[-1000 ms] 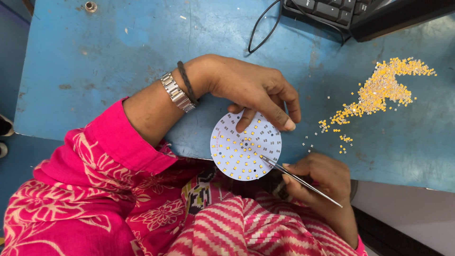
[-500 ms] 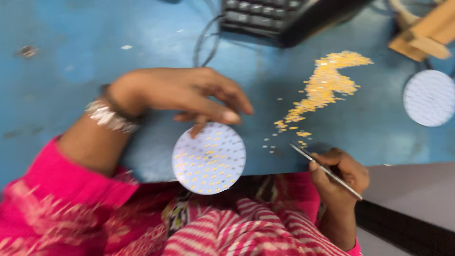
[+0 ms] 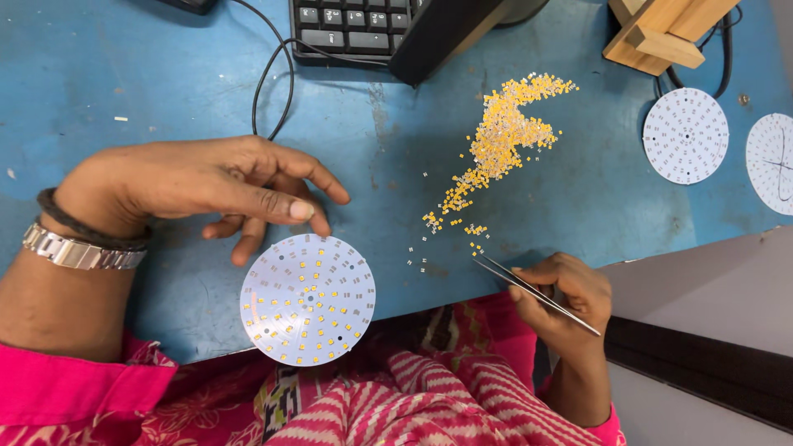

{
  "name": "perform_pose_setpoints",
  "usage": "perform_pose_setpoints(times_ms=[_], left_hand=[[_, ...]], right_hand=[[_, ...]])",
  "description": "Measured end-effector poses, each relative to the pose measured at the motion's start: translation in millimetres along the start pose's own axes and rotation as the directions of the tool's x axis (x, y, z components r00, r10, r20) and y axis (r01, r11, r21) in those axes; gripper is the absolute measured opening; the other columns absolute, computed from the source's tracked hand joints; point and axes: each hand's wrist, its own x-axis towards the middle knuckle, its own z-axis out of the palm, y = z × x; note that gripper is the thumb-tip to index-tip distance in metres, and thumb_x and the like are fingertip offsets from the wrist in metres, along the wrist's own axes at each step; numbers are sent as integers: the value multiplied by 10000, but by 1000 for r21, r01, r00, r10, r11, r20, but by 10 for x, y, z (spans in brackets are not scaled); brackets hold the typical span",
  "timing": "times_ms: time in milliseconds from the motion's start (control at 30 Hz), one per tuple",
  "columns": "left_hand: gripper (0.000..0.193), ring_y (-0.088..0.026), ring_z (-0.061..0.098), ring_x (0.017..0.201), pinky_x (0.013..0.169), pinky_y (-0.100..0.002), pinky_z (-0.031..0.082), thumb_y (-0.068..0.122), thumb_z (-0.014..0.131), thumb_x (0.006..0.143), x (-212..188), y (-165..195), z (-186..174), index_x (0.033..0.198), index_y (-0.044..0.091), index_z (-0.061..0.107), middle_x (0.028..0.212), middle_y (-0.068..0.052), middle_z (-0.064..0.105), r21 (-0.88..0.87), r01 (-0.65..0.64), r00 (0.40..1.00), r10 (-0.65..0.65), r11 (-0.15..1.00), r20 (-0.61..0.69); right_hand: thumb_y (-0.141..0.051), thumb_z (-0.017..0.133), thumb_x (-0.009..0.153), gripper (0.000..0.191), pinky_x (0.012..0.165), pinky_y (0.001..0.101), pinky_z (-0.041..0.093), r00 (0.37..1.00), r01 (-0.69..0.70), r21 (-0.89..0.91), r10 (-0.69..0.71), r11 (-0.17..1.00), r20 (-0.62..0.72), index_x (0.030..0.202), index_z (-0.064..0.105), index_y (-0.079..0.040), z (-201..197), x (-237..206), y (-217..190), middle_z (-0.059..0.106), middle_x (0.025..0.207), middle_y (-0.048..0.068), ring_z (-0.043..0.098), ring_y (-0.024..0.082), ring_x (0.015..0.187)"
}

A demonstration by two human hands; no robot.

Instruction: The person uses tweezers to pick small yellow LED components from a pile on a blue table and places them into designated spots on a circular LED board. The person completes one board and then begins working on a second board in the same manner.

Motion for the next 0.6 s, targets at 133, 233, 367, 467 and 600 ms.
perform_pose_setpoints(times_ms=[133,233,367,467,600], left_hand=[[654,-134,692,476,299,-210,411,381,645,806,1,-19,-10,1392,99,588,1127,-94,814,-3,4,1000,-4,1000,5],[653,-133,689,480,307,-209,413,380,646,814,10,-20,-11,1399,96,585,1125,-98,815,-1,2,1000,-2,1000,2],[643,-130,695,488,312,-207,423,377,643,837,17,-12,-3,1402,78,579,1116,-103,822,18,-36,999,36,999,5],[652,-123,707,439,303,-207,421,384,632,853,40,2,-14,1417,69,550,1133,-98,824,58,-77,997,76,995,26],[625,-147,715,483,328,-213,436,377,615,863,45,-20,-38,1400,63,570,1089,-105,808,91,-19,1000,20,996,-13]], right_hand=[[-58,825,802,169,588,258,418,1000,-22,-10,22,1000,-17,862,689,22,20,6,-32,687,765,78,582,129,619],[-48,822,802,170,590,259,416,999,-46,16,46,999,-21,867,684,26,11,5,-36,693,783,86,584,133,628],[-43,826,783,175,575,265,419,1000,-13,-12,13,1000,0,851,681,27,17,24,-42,693,768,90,592,135,616],[-35,820,795,167,579,269,428,1000,-16,27,16,999,5,856,676,24,113,40,-119,687,774,91,604,147,627],[-47,815,789,162,578,274,452,996,41,85,-48,996,81,866,682,5,376,89,-349,685,768,87,627,160,625]])
